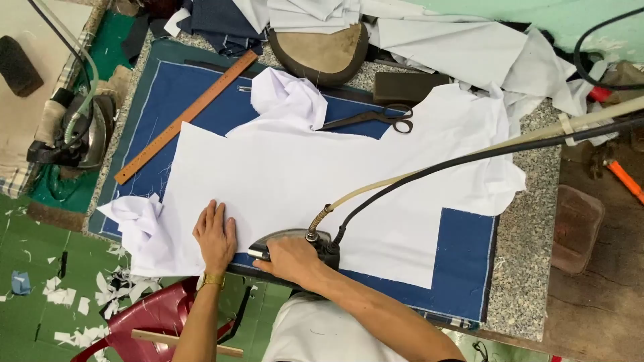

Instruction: The person cuts a large white fabric sheet on a blue worktable using shears, then irons the cut pieces with a steam iron. The person repeatedly cuts and irons sections of the fabric, arranging the pieces on the table throughout the process.

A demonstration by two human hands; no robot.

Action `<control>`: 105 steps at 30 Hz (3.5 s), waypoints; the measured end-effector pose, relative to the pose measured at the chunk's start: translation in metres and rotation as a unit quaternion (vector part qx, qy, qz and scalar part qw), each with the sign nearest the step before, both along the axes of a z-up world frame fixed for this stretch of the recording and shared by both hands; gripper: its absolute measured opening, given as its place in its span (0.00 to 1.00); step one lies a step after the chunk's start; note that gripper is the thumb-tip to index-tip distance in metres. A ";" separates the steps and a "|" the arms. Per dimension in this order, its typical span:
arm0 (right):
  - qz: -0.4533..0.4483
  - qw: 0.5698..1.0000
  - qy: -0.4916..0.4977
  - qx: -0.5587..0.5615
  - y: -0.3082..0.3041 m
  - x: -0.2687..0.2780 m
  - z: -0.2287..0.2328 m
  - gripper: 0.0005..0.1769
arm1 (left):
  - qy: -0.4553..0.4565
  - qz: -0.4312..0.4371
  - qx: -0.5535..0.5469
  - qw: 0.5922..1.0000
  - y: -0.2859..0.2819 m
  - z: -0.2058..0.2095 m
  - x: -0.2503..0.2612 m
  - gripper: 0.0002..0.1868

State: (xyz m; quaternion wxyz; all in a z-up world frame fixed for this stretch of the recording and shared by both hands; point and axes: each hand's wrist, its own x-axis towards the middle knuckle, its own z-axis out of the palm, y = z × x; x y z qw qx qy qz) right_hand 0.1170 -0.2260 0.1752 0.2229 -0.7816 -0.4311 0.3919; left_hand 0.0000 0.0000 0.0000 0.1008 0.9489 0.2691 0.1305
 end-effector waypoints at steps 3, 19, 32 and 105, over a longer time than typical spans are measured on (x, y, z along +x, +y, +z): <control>-0.048 0.998 -0.033 0.002 0.010 0.014 0.000 0.26 | 0.001 0.000 0.012 1.000 0.000 -0.002 -0.001 0.24; -0.497 0.858 -0.071 -0.113 -0.217 0.177 -0.051 0.35 | -0.081 -0.053 0.045 0.994 -0.011 0.016 0.000 0.24; -0.533 0.828 -0.023 -0.172 -0.474 0.140 -0.030 0.33 | -0.060 -0.010 0.168 0.984 -0.049 0.008 -0.011 0.26; -0.338 0.915 0.171 -0.142 -0.210 0.377 -0.092 0.32 | -0.214 0.531 -0.367 0.733 0.147 0.077 -0.114 0.13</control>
